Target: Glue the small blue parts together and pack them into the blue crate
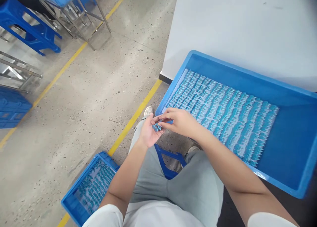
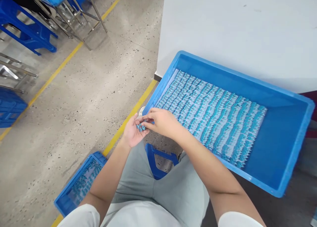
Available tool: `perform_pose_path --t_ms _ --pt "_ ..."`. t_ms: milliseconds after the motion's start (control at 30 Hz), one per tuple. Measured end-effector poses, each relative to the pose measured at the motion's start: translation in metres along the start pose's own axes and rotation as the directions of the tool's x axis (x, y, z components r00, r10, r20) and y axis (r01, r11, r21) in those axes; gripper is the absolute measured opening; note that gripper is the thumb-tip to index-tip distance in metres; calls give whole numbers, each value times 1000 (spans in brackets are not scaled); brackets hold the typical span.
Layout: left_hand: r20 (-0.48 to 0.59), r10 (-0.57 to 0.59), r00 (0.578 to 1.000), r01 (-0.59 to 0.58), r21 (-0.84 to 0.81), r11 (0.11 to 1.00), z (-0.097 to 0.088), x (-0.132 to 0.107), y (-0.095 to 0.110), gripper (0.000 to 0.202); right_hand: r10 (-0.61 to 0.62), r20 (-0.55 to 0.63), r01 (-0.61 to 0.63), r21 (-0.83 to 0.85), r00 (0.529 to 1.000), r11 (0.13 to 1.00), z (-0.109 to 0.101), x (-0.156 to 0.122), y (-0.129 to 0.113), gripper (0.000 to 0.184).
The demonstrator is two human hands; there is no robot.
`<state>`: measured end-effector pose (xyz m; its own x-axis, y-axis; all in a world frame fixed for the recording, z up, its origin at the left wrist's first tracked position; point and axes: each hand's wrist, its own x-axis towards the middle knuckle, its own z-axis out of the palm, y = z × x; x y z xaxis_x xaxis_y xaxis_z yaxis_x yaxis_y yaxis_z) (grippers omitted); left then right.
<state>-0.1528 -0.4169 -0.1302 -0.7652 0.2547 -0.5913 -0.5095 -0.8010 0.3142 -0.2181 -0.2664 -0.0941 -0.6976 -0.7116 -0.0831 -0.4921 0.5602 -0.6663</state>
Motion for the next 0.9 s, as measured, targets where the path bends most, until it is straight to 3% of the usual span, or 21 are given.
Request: perform_pose_path --t_ms 200,300,633,800,900 --pt "-40 -30 999 33 81 996 -7 -1 -3 35 -35 139 12 166 990 986 -1 8 7 19" --pt "-43 -47 998 52 121 991 -10 -2 -7 31 -8 167 -18 151 986 988 1 5 8 13" --pt "-10 -72 997 73 159 985 -9 -4 -11 27 30 102 -62 325 994 944 0 -8 13 12" --pt "19 -69 997 66 110 992 -7 -4 -12 28 213 85 -225 542 973 809 6 -14 21 31" --pt "13 -27 1000 26 86 996 -7 -4 -15 29 283 61 -253 649 957 718 9 -15 21 36"
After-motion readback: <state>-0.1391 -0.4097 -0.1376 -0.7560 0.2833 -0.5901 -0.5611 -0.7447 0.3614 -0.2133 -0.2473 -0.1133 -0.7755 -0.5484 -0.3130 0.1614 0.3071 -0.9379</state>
